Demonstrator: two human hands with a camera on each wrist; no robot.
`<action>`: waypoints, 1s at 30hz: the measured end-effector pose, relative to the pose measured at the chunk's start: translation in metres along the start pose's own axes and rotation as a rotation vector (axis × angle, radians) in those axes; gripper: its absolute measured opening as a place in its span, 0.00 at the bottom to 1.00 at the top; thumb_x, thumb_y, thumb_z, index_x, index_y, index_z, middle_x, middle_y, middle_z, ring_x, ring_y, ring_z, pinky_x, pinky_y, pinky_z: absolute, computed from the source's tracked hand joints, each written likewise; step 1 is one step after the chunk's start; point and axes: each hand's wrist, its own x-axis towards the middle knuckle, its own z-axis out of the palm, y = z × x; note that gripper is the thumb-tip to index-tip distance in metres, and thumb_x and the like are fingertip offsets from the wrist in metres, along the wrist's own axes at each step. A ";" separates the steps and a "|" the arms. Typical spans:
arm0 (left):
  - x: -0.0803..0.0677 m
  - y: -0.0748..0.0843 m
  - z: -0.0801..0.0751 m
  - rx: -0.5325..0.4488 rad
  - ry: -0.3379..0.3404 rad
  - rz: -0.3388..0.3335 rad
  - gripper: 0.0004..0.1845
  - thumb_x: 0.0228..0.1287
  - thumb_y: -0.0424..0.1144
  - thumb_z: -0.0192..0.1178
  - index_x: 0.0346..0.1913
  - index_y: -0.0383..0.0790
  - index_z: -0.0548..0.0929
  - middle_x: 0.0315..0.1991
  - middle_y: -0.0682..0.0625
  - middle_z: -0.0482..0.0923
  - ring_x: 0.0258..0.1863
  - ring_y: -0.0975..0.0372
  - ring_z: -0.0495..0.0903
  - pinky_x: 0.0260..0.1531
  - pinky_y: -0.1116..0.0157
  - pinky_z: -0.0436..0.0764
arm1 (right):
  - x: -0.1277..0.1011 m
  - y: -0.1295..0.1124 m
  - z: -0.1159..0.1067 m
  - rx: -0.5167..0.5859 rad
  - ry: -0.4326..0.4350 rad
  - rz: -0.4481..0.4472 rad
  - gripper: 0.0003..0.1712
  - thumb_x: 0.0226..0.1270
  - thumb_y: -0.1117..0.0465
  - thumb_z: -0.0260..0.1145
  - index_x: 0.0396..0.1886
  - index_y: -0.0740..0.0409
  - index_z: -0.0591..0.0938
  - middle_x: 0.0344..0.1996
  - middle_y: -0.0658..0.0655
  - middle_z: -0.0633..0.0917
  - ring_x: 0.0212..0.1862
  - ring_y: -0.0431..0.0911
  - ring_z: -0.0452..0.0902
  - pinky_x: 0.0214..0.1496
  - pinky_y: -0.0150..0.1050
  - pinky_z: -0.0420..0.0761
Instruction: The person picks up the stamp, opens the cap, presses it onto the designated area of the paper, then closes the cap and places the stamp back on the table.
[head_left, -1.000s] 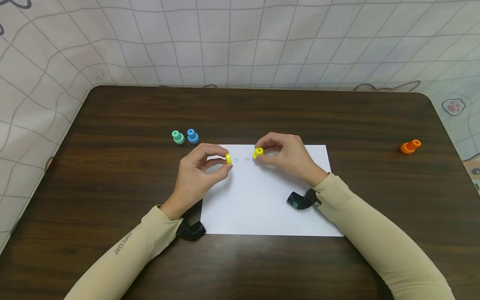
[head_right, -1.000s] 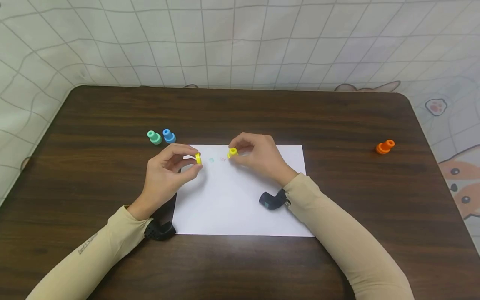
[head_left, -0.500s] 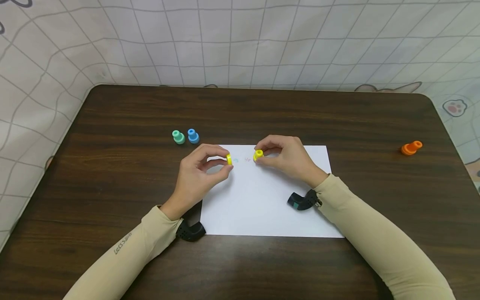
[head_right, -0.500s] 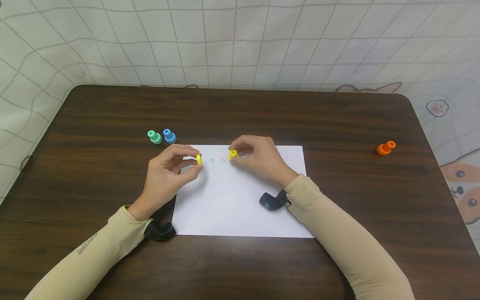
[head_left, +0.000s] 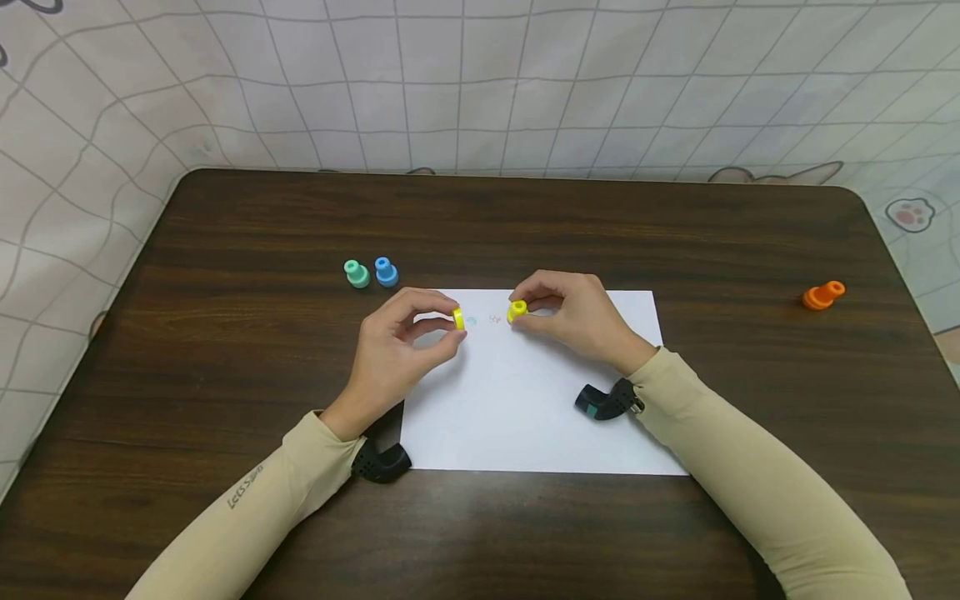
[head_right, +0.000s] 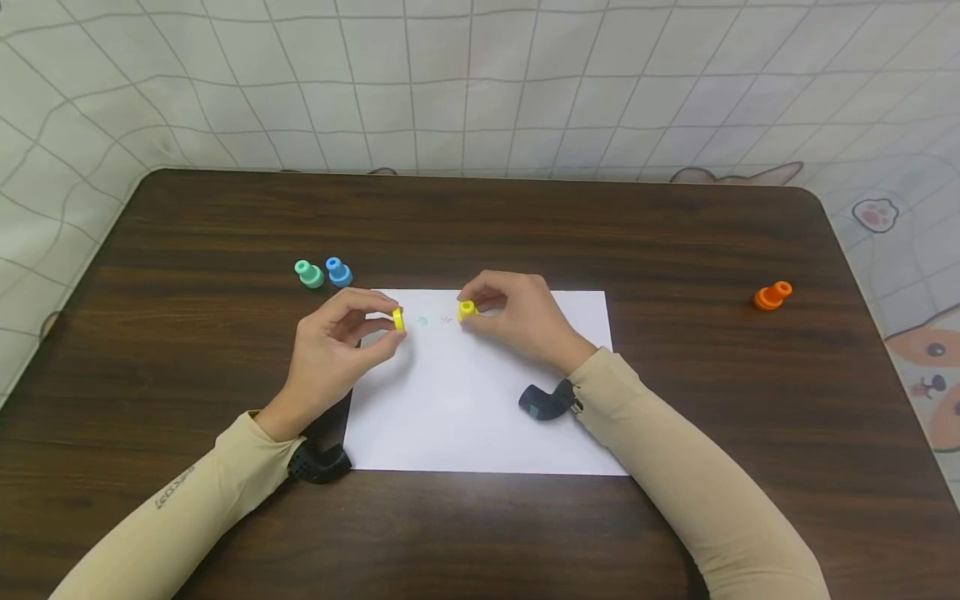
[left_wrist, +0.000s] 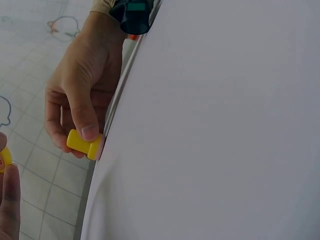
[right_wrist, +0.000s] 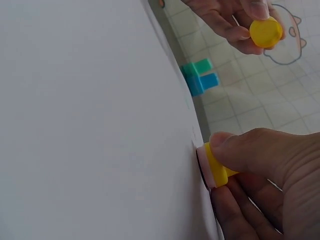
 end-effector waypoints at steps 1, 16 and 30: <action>0.000 0.000 0.000 -0.001 -0.001 0.001 0.17 0.52 0.17 0.72 0.46 0.28 0.84 0.48 0.39 0.84 0.47 0.65 0.86 0.53 0.63 0.90 | 0.000 0.000 0.000 -0.001 -0.002 -0.002 0.15 0.58 0.65 0.80 0.45 0.53 0.88 0.43 0.52 0.91 0.45 0.43 0.89 0.56 0.37 0.89; 0.005 0.002 0.004 0.001 -0.015 -0.012 0.17 0.52 0.18 0.72 0.46 0.29 0.84 0.48 0.39 0.84 0.47 0.64 0.86 0.54 0.64 0.89 | -0.002 -0.001 -0.002 -0.067 0.053 -0.023 0.13 0.55 0.66 0.81 0.40 0.55 0.88 0.40 0.54 0.92 0.44 0.45 0.90 0.56 0.39 0.90; 0.005 -0.007 0.000 -0.001 -0.017 -0.021 0.17 0.52 0.18 0.72 0.46 0.28 0.84 0.48 0.38 0.84 0.46 0.64 0.86 0.53 0.64 0.89 | 0.001 0.004 0.004 -0.048 0.036 0.012 0.15 0.56 0.65 0.81 0.43 0.53 0.88 0.42 0.53 0.92 0.46 0.45 0.90 0.57 0.40 0.89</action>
